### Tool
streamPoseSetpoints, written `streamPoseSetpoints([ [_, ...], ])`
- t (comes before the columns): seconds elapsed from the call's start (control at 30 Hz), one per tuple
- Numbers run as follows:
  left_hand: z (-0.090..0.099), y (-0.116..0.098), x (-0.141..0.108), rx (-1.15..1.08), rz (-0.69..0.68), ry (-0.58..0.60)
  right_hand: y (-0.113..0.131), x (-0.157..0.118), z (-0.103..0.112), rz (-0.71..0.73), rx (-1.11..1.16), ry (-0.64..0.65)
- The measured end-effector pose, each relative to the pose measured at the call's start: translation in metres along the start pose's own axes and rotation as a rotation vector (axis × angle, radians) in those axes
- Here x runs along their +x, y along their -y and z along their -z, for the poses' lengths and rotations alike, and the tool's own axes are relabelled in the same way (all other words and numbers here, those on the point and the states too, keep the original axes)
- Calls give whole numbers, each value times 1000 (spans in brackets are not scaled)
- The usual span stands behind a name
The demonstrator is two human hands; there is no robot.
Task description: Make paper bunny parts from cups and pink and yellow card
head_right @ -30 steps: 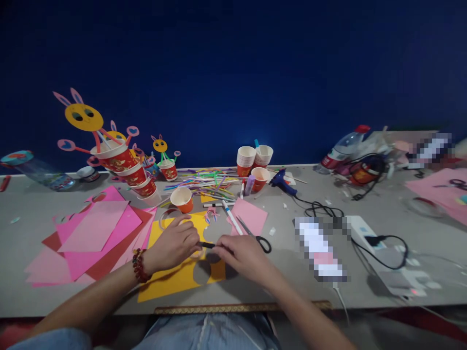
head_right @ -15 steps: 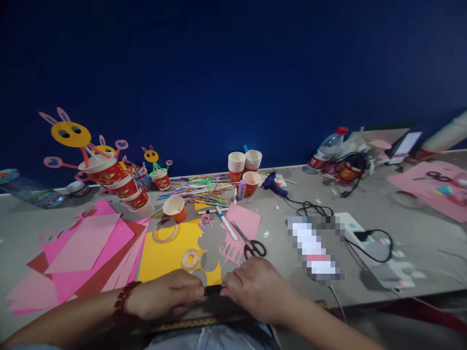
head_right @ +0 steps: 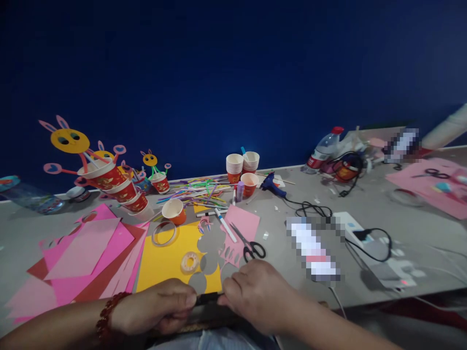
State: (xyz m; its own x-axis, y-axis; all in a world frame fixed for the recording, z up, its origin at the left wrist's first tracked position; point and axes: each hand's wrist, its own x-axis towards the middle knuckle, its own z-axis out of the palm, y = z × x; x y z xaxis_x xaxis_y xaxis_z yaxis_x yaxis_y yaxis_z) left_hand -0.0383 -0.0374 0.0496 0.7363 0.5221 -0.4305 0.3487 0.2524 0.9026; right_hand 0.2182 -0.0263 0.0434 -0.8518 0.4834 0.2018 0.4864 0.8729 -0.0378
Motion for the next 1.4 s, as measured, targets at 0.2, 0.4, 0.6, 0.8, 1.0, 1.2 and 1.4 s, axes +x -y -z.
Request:
streamPoseSetpoints([
  [0.2, 8, -9, 14, 1314, -192, -343, -13, 21, 3, -125, 162, 245],
  [0.4, 5, -7, 10, 1258, -270, -270, 5, 32, -2, -51, 13, 266],
  [0.6, 1, 6, -23, 586, -181, -211, -14, 1, 1, 10, -18, 118],
  [0.8, 42, 14, -34, 885, -82, -748, -88, -44, 6, -585, -126, -58],
  [1.0, 72, 13, 83, 1370, -73, -769, -54, 8, -16, -556, 326, 5],
  [1.2, 82, 21, 113, 1330, -86, -818, -50, -8, -40, -650, 759, -105],
  [1.4, 54, 54, 38, 1235, -399, -799, -39, -22, -59, -823, 1596, -157],
])
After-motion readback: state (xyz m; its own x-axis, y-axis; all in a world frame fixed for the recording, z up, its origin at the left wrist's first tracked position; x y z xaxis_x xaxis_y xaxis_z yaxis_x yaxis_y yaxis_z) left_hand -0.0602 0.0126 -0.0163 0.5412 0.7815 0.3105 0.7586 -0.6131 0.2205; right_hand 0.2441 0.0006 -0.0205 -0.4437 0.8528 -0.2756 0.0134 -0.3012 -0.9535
